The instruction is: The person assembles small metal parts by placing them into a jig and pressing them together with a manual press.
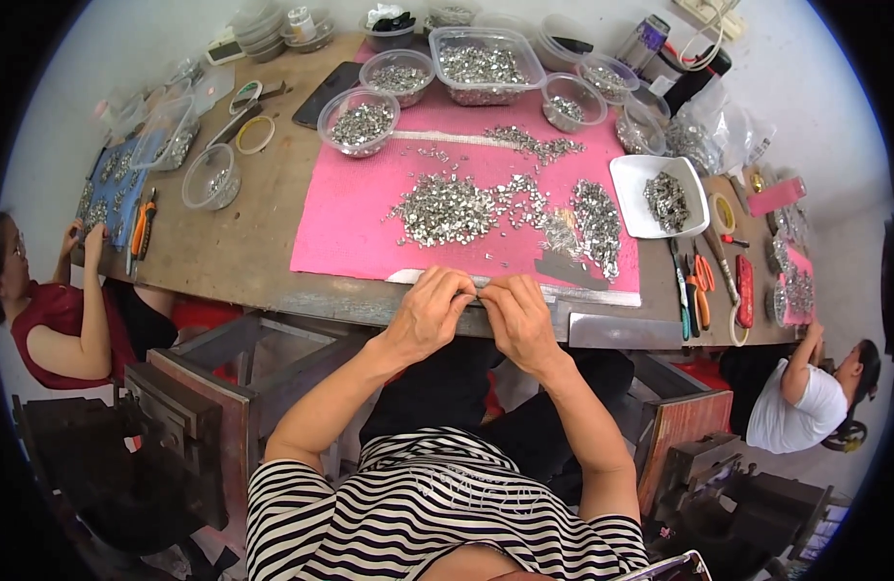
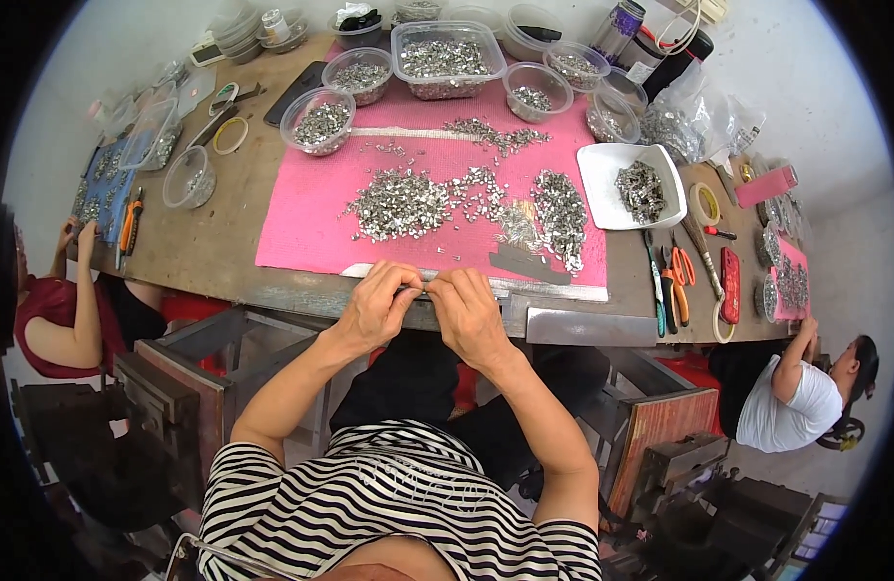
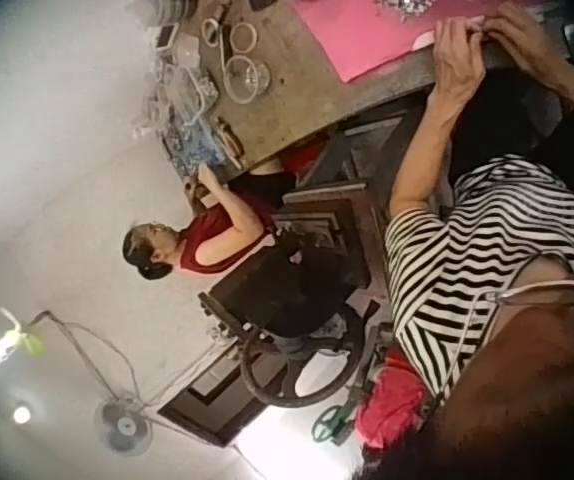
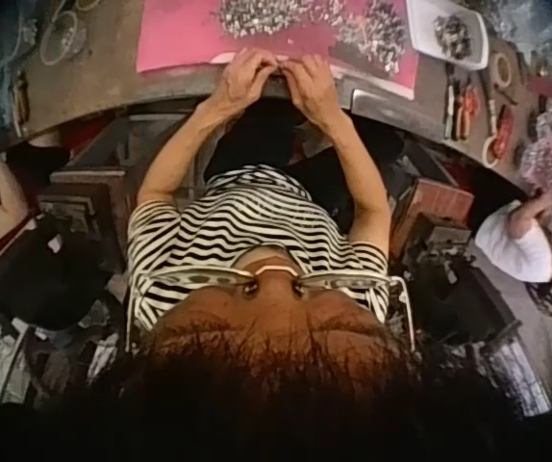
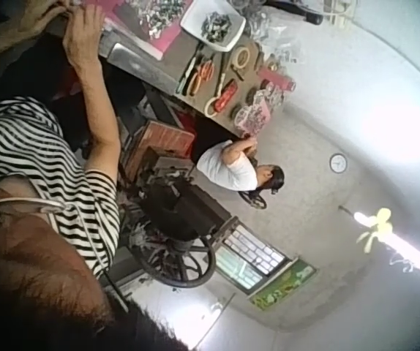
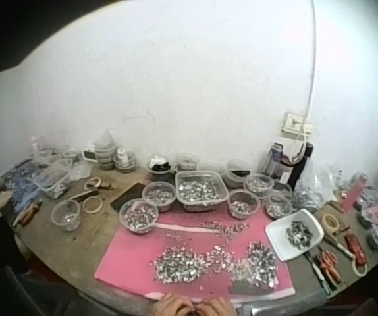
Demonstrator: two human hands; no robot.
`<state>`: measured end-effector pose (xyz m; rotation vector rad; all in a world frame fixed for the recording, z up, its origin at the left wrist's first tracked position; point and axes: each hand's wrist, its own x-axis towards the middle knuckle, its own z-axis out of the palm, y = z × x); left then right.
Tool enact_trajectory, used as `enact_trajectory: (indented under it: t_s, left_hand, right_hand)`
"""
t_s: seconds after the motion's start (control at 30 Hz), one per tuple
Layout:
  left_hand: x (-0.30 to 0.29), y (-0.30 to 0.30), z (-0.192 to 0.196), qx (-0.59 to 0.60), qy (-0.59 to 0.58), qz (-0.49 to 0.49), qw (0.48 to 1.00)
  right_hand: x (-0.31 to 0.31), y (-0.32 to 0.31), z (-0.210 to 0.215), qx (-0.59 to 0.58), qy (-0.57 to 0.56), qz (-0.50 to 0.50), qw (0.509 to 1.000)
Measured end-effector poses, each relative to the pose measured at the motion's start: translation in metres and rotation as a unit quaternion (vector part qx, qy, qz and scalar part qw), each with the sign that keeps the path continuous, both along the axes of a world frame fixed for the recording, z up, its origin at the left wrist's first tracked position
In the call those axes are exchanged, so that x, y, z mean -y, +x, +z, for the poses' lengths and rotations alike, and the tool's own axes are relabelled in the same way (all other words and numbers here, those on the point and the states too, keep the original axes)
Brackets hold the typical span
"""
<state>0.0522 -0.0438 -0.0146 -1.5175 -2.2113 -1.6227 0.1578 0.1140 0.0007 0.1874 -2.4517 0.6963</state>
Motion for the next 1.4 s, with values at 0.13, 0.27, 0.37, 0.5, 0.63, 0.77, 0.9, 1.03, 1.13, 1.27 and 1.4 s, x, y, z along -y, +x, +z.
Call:
enact_trajectory:
  t_s: [0.13,0.27,0.37,0.5,0.63,0.77,0.9,1.03,1.13,1.27,1.4]
  left_hand:
    - [0.002,-0.002,0.005,-0.030,-0.021,-0.005,0.999]
    - [0.001,-0.002,0.007,-0.044,-0.037,-0.007,0.998]
    - [0.002,0.003,0.009,-0.078,-0.038,0.018,0.996]
    - [0.001,0.006,0.005,-0.102,-0.029,0.037,0.994]
    - [0.003,0.005,0.000,-0.112,0.014,0.034,0.993]
    - [0.003,0.009,-0.002,-0.038,0.057,0.042,0.997]
    - [-0.003,-0.012,-0.003,-0.024,0.043,0.047,0.998]
    - [-0.019,-0.050,-0.001,-0.148,-0.023,0.095,0.984]
    - [-0.024,-0.064,-0.006,-0.178,-0.058,0.087,0.978]
    - [-0.018,-0.064,-0.004,-0.189,-0.082,0.064,0.976]
    - [-0.015,-0.060,-0.003,-0.181,-0.070,0.070,0.979]
  right_hand:
    - [-0.001,-0.001,-0.002,0.001,-0.033,-0.006,0.999]
    - [0.001,-0.003,-0.001,-0.005,-0.046,-0.014,0.999]
    - [0.001,-0.005,0.002,-0.009,-0.031,-0.010,0.999]
    - [0.002,-0.004,0.005,-0.013,0.010,-0.011,1.000]
    - [0.005,-0.002,0.004,-0.024,0.046,-0.018,0.998]
    - [0.002,-0.002,0.007,-0.013,0.086,-0.002,0.996]
    - [-0.002,-0.004,0.010,0.005,0.141,0.036,0.989]
    - [-0.004,-0.005,0.012,0.020,0.136,0.053,0.989]
    - [-0.012,-0.007,0.012,0.046,0.082,0.083,0.992]
    - [-0.015,-0.006,0.017,0.061,0.027,0.091,0.994]
    - [-0.030,-0.025,0.016,0.074,-0.056,0.006,0.996]
